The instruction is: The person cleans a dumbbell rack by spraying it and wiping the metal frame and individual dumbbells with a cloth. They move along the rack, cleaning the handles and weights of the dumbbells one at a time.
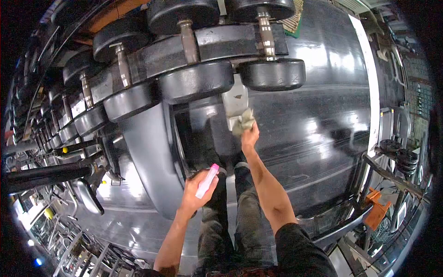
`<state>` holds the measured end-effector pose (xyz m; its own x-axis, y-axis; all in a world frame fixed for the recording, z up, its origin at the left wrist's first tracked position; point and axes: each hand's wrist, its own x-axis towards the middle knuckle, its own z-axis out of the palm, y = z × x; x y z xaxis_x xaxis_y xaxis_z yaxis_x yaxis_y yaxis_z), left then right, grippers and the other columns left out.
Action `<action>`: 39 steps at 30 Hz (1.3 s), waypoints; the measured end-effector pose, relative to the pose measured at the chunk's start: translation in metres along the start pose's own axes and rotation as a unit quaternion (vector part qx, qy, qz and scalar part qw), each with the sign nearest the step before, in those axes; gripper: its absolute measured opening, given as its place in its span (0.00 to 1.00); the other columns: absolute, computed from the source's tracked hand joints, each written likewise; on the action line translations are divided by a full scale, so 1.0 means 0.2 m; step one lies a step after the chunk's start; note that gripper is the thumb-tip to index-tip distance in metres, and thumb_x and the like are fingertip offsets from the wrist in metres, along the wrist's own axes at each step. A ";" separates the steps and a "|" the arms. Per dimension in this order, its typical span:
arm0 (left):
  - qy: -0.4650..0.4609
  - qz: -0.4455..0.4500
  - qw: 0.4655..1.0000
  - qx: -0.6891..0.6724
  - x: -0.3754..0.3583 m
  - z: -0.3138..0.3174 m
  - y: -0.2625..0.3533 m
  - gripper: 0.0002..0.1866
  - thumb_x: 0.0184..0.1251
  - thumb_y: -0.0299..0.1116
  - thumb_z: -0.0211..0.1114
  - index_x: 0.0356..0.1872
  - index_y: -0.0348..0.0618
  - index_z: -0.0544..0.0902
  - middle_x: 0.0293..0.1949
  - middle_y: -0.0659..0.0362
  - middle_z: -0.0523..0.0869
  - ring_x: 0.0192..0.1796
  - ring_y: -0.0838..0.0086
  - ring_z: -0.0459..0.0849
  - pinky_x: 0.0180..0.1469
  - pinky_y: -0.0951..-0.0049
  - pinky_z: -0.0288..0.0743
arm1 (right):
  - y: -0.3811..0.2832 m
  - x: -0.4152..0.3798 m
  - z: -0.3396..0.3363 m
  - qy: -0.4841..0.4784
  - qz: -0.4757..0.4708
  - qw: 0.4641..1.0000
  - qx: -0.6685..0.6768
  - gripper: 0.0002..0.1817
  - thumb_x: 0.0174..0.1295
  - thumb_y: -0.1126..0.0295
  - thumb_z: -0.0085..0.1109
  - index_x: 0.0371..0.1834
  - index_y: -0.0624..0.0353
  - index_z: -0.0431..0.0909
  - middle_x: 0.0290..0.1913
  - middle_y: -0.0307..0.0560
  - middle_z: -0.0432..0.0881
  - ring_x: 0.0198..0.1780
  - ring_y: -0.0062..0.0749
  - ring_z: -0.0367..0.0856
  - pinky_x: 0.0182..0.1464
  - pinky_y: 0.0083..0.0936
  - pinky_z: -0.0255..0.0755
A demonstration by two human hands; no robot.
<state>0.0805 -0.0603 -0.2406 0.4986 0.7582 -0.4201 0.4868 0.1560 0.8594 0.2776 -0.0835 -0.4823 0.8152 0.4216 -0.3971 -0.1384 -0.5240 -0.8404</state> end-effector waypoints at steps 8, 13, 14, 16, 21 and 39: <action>0.017 0.075 0.996 0.038 -0.05 0.02 -0.04 0.10 0.58 0.26 0.67 0.41 0.39 0.81 0.23 0.55 0.77 0.21 0.71 0.74 0.27 0.72 0.70 | -0.51 0.17 0.19 -0.063 -0.475 0.834 -0.272 0.25 0.51 0.80 0.55 0.52 0.42 0.80 0.66 0.49 0.67 0.69 0.49 0.62 0.66 0.41 0.63; 0.016 0.044 0.999 0.018 -0.10 0.03 -0.04 0.09 0.57 0.26 0.67 0.39 0.39 0.81 0.23 0.55 0.77 0.21 0.71 0.73 0.26 0.72 0.70 | -0.25 0.08 0.16 -0.109 -0.524 0.770 -0.348 0.18 0.51 0.75 0.56 0.45 0.44 0.82 0.65 0.41 0.69 0.70 0.44 0.60 0.68 0.44 0.60; 0.015 0.047 0.999 0.020 -0.10 0.04 -0.04 0.09 0.57 0.26 0.67 0.38 0.39 0.81 0.23 0.55 0.77 0.20 0.71 0.73 0.26 0.72 0.69 | -0.18 0.05 0.12 -0.137 -0.521 0.766 -0.351 0.15 0.53 0.74 0.55 0.42 0.44 0.83 0.66 0.39 0.68 0.70 0.42 0.61 0.68 0.40 0.61; 0.011 0.054 0.998 0.020 -0.10 0.04 -0.02 0.09 0.56 0.25 0.68 0.38 0.38 0.81 0.22 0.54 0.77 0.20 0.69 0.73 0.26 0.72 0.69 | 0.02 0.01 0.04 -0.182 -0.458 0.794 -0.356 0.14 0.54 0.74 0.54 0.42 0.44 0.83 0.66 0.39 0.68 0.69 0.41 0.62 0.67 0.38 0.63; -0.015 0.032 0.999 0.041 -0.12 0.04 -0.02 0.08 0.60 0.27 0.66 0.40 0.37 0.82 0.28 0.56 0.83 0.28 0.76 0.81 0.32 0.75 0.75 | 0.37 0.02 -0.23 -0.188 -0.045 0.972 -0.132 0.10 0.62 0.76 0.46 0.41 0.57 0.78 0.55 0.41 0.78 0.54 0.32 0.78 0.50 0.21 0.73; -0.018 -0.017 0.998 -0.054 -0.42 0.19 0.42 0.09 0.61 0.25 0.64 0.42 0.41 0.81 0.38 0.60 0.81 0.37 0.78 0.79 0.37 0.76 0.73 | -0.47 -0.43 -1.03 -0.109 0.158 0.854 0.483 0.22 0.67 0.66 0.54 0.63 0.56 0.66 0.59 0.41 0.74 0.58 0.33 0.74 0.55 0.32 0.72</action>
<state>0.1079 -0.1350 -0.1444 0.5104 0.7279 -0.4579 0.4240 0.2502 0.8704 0.3365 -0.2234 -0.2936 0.5414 0.5552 -0.6315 -0.8178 0.1734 -0.5487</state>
